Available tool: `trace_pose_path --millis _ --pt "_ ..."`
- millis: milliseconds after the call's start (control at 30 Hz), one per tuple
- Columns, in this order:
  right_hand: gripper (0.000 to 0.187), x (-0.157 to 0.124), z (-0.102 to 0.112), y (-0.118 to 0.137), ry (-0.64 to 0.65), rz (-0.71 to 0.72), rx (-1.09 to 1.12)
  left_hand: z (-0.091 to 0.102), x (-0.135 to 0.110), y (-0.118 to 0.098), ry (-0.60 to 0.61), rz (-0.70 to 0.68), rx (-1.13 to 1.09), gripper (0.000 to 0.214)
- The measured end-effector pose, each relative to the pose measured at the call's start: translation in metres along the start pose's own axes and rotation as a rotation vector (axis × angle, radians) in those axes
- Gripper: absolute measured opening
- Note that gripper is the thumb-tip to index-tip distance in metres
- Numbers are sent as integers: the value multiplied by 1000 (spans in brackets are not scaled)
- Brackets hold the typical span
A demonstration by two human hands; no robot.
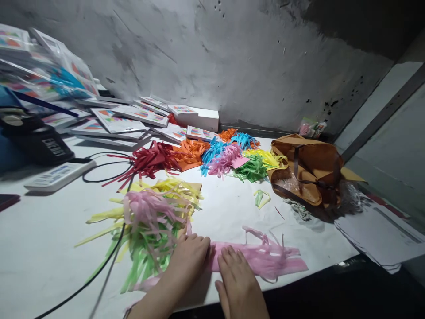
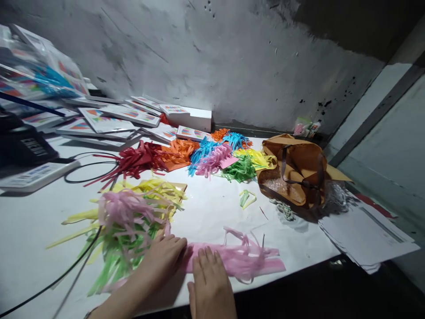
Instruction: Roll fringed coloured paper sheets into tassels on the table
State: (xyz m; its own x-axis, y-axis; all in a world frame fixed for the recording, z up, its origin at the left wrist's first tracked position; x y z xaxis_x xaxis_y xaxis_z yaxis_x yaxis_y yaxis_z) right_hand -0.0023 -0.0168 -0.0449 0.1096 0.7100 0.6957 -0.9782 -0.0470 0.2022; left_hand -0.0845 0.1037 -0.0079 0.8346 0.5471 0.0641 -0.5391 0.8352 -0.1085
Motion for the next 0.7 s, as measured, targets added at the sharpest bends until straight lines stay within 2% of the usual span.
trace_pose_path --millis 100,167,233,300,400,467,533,633,700 --pt "31 -4 -13 -4 -23 -60 8 10 2 7 -19 23 -3 26" --pt "31 -10 -14 -11 -81 -114 38 17 0 10 -70 64 5 23" --pt "32 -13 -14 -16 -76 -100 36 20 -4 9 -149 48 -19 20" --pt "36 -11 -11 -18 -33 -24 10 14 -10 2 -238 -92 -100 18" --pt "36 -1 -1 -21 -54 9 2 -10 -20 -8 -339 -290 -198 15" --pt "30 4 3 -19 -45 -3 27 -28 -25 -6 -389 -280 -205 8" --pt "31 8 5 -15 -11 -6 46 -38 -30 -3 -438 -257 -233 13" --pt "31 7 8 -10 20 -11 89 -39 -39 -2 -475 -297 -304 19" --pt "28 3 11 -12 33 -19 126 -33 -44 -3 -455 -330 -332 19"
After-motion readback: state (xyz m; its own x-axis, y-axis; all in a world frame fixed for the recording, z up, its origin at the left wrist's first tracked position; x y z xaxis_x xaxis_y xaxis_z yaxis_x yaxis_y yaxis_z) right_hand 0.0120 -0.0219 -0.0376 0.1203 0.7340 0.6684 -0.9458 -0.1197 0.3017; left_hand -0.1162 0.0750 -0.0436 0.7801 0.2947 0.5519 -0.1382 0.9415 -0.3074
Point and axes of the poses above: each hand's wrist, its own x-axis towards the middle knuckle, its own z-axis out of the back of the hand, y = z × x, the point moved 4 cm from there along x, towards the middle knuckle, and after that the axes turned 6 degrees about -z, right-handed, at the moved point
